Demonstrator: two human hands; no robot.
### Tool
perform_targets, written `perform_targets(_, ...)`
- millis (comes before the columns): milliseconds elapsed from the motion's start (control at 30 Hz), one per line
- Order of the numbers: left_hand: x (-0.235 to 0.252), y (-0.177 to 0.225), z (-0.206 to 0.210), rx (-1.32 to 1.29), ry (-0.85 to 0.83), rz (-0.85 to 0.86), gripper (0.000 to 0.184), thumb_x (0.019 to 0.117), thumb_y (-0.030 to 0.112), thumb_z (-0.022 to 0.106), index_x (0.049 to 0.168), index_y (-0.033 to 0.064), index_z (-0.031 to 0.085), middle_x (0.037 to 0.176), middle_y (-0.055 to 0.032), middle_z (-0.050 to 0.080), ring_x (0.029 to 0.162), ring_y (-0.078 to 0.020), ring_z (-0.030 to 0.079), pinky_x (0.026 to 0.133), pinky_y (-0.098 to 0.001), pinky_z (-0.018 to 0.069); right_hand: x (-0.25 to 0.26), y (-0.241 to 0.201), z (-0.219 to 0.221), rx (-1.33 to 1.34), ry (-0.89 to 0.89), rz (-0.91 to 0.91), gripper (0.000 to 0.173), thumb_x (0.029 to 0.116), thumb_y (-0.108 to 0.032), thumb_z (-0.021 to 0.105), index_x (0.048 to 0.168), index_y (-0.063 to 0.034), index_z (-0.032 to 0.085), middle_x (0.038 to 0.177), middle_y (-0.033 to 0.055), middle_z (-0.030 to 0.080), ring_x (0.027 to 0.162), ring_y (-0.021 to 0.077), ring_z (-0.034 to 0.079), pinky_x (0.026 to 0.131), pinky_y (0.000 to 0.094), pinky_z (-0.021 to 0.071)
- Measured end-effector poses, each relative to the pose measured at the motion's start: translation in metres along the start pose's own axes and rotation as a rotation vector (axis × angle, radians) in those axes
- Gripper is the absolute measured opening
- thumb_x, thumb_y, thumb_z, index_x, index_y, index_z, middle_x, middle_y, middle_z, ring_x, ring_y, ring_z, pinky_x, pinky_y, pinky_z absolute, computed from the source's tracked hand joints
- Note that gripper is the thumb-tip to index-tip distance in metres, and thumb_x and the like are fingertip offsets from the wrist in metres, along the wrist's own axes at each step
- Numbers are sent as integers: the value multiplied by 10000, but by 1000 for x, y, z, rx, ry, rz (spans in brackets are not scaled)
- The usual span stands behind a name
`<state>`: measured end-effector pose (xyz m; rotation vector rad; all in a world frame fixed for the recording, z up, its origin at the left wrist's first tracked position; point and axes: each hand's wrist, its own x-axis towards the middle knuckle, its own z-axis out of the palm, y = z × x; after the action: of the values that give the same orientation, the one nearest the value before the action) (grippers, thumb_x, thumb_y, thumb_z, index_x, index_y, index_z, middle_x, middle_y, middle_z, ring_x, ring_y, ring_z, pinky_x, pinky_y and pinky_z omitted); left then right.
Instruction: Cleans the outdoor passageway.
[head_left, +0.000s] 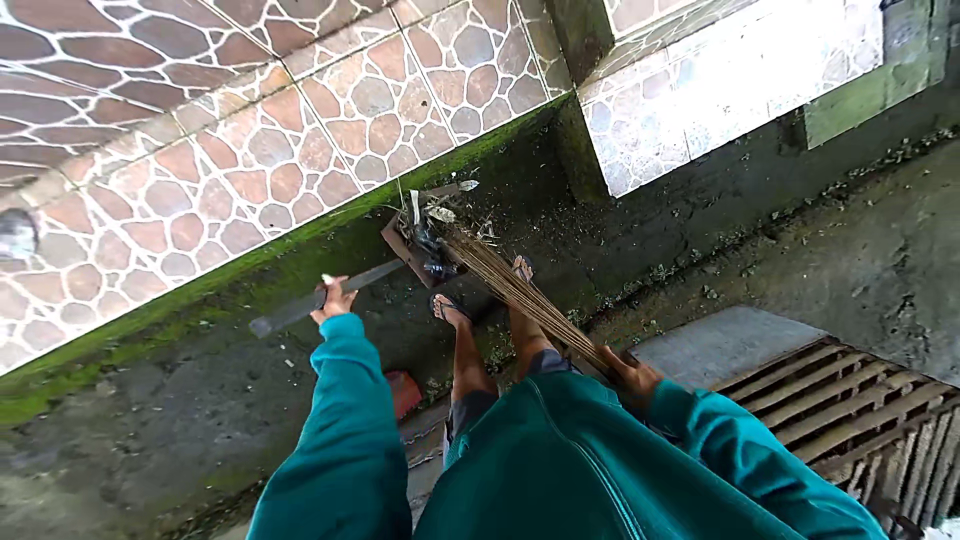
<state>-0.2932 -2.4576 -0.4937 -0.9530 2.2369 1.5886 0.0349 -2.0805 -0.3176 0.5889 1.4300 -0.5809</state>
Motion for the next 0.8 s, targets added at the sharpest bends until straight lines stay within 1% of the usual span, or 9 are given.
perform_targets(167,-55,30,-37,-98,106,-142,478,1108,358,397,1419,-1,452,1185,-194,631,854,-194,676,762,-330,569,-83,60,16,-34,154,30,881,971,-237,637,1662,-155,97,1167,285,696,1070,493,680,945,640,510)
perform_targets(267,-79,35,-47,-118,133,-142,487,1115,354,372,1398,-29,474,1173,-228,637,837,-215,685,745,-331,576,-113,99,28,132,277,19,948,849,-196,774,1643,-172,255,1088,296,715,1010,501,693,922,657,512)
perform_targets(333,-97,46,-48,-145,142,-140,455,1118,325,364,1380,-31,476,1164,-215,625,837,-197,668,739,-317,565,-116,127,41,367,315,-56,972,753,-115,853,1596,-115,370,1143,291,702,1035,469,686,958,635,508)
perform_targets(433,-110,53,-55,-147,113,-116,463,1120,342,346,1321,-37,518,1120,-185,642,820,-171,666,732,-294,561,-94,150,70,701,318,-176,942,642,-9,791,1518,-28,445,1111,239,689,941,339,688,866,524,556)
perform_targets(500,-110,60,-58,-147,87,-99,469,1119,355,346,1319,-31,523,1116,-178,641,828,-172,660,737,-294,556,-64,138,81,590,350,-57,896,785,-37,773,1583,-80,367,1188,294,672,1038,431,680,925,587,538)
perform_targets(567,-109,71,-65,-136,70,-89,452,1117,356,358,1302,-17,532,1094,-164,643,818,-172,659,719,-301,559,-27,109,92,357,322,129,824,957,-200,683,1642,-159,226,1311,308,629,1204,503,617,1016,641,477)
perform_targets(667,-111,83,-74,-107,19,-58,433,1114,364,371,1262,-1,551,1019,-126,658,760,-143,660,684,-284,562,32,92,113,587,352,54,539,995,-178,632,1499,-58,483,1330,287,622,1246,458,597,1073,627,440)
perform_targets(767,-119,99,-86,-64,-54,-3,413,1117,350,358,1247,9,551,975,-94,653,730,-108,650,662,-258,557,39,59,127,663,270,162,510,1059,-199,539,1528,-29,432,1451,295,537,1379,449,503,1147,593,385)
perform_targets(800,-121,105,-90,-55,-83,18,409,1118,345,357,1250,8,547,981,-92,649,735,-105,650,664,-256,558,35,51,138,704,278,157,503,1039,-160,559,1508,-12,451,1443,291,545,1374,441,509,1147,581,388)
